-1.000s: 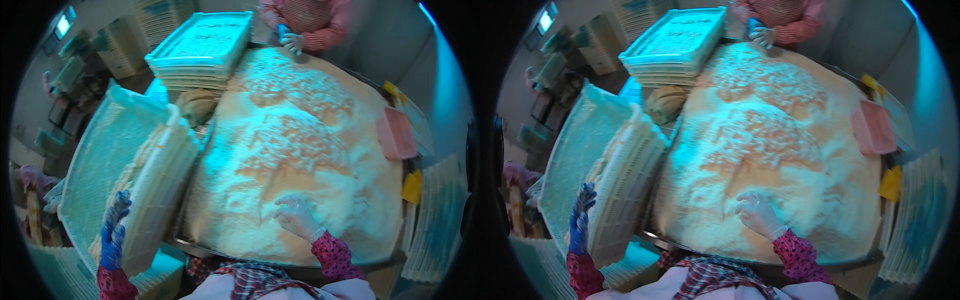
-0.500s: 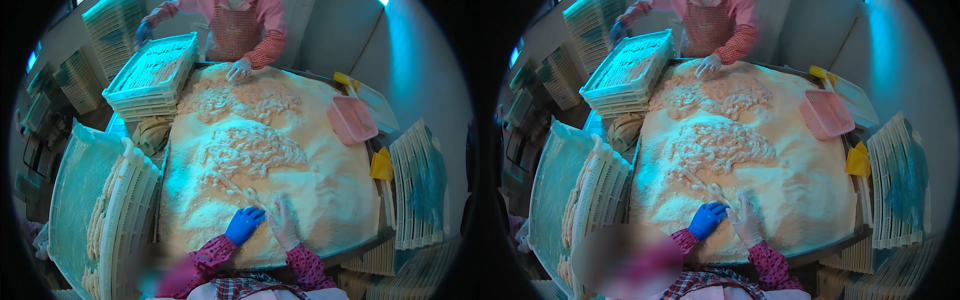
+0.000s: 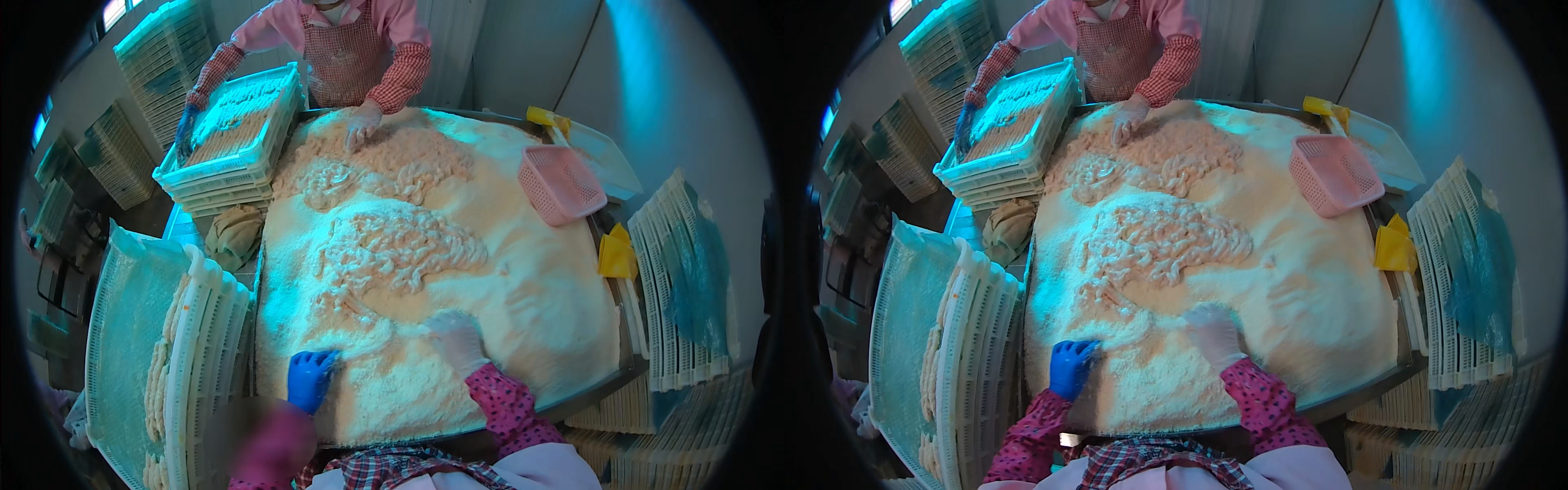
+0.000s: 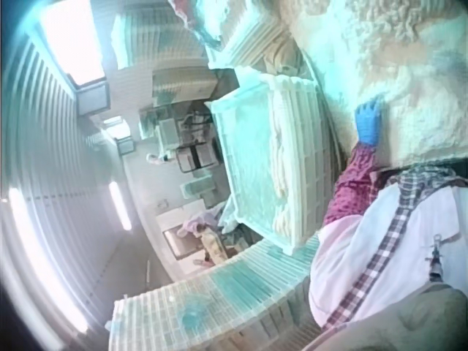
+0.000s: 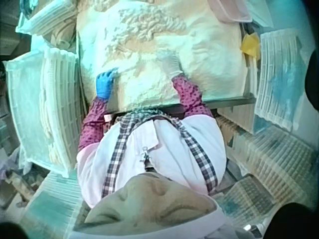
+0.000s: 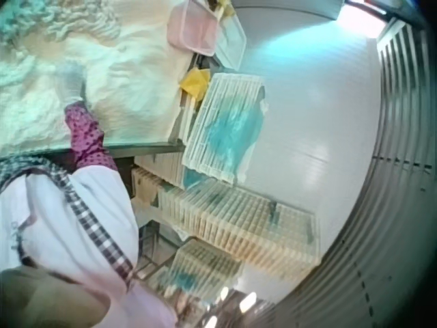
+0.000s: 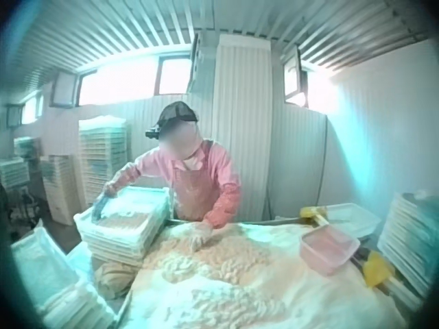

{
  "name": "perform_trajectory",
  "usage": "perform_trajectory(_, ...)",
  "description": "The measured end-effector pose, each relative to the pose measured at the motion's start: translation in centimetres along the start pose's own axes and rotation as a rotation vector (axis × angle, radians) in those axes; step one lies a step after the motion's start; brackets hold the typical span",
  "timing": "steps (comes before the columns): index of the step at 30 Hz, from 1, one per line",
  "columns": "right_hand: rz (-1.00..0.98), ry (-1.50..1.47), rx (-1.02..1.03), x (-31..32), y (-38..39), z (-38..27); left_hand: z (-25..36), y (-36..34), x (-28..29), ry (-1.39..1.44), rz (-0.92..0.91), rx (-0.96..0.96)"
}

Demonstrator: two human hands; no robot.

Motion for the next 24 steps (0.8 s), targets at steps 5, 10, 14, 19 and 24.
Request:
perform_trajectory(5, 0.253, -0.001, 0.036, 1.5, 0.7, -3.5, 5.7, -3.0, 0.0, 0.189, 0.103, -0.08)
perform_trajectory(10, 0.223, 0.134, 0.259, 0.5, -0.5, -6.8, 5.6, -5.8, -5.0, 0.441, -0.085, 0.249)
perform_trajectory(14, 0.217, 0.092, 0.012, 2.2, 0.2, -2.4, 3.7, -3.4, -1.9, 0.26, 0.069, 0.056)
perform_trajectory(19, 0.401, 0.043, -0.064, 4.4, 2.3, -1.3, 6.8, -3.9, 0.2, 0.221, 0.128, -0.046)
perform_trajectory(24, 0.363, -0.224, -0.293, 1.2, 3.9, 5.2, 6.0, -5.1, -3.9, 0.185, -0.126, -0.089)
Point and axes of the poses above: each hand's wrist, its own y-axis away from the middle knuckle, its own x-axis out of the back of the hand, z = x × y, the point moved 7 cm from there along -y, towards the middle knuckle, and after that the axes turned 1 degree about x, right-handed, at the moved point
